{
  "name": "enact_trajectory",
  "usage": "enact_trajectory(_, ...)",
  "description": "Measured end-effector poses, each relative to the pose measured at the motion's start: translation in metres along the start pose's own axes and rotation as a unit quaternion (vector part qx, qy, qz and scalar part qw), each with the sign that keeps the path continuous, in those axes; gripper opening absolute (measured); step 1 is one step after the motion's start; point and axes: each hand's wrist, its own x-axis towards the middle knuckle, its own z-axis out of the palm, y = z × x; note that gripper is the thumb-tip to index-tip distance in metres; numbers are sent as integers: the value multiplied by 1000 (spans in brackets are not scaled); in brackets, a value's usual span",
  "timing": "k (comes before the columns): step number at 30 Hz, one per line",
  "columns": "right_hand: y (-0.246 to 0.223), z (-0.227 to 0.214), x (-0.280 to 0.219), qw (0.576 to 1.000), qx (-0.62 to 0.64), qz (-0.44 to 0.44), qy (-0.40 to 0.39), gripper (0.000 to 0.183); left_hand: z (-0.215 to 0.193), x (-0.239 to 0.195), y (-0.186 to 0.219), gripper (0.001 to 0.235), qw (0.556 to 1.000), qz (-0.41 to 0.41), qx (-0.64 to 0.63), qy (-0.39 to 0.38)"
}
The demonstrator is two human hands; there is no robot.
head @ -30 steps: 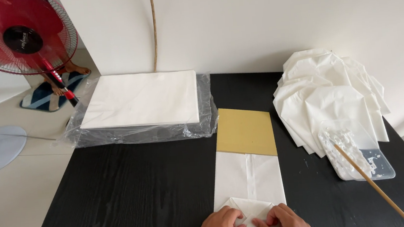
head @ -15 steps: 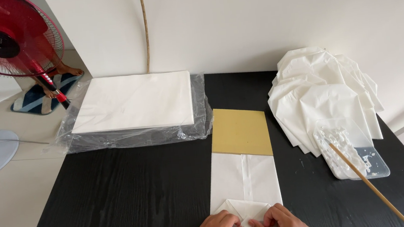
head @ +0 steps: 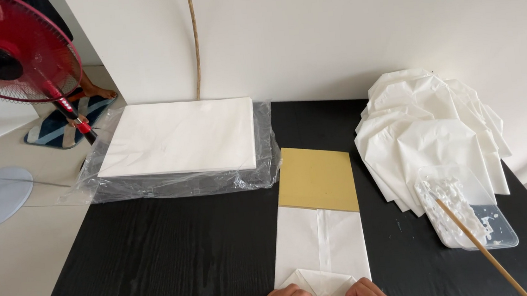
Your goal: The person folds a white rectangular sheet of paper into a triangular shape, applies white adhesive with a brush to the folded edges, and presses the edges together to secure them. The person then folds the top flap over the assembled piece.
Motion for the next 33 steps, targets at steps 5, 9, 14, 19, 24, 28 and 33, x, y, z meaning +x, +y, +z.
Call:
enact_trajectory(5, 1, 3, 2, 997, -18, 71, -40, 53, 6, -2, -5, 20, 999, 10, 7, 38)
enact_trajectory(9, -4, 1, 4, 997, 5, 66, -29, 53, 7, -3, -7, 23, 999, -1, 0, 40)
enact_trajectory(14, -12, 0, 12, 990, -61, 109, -61, 56, -7, -1, 3, 37, 997, -59, -38, -32)
enact_trajectory(19, -20, -8, 16, 979, -92, 147, -103, 56, -1, -2, 6, 31, 995, -94, -24, 2)
enact_trajectory(24, -13, -2, 16, 986, -76, 120, -88, 57, -1, 1, 16, 23, 989, -131, 0, 63)
enact_trajectory(28, -38, -16, 32, 951, -164, 200, -170, 62, -19, 9, 19, 38, 986, -162, -9, -28)
enact_trajectory(33, -61, -30, 56, 881, -230, 278, -307, 62, -47, 16, 31, 30, 969, -195, -38, -150)
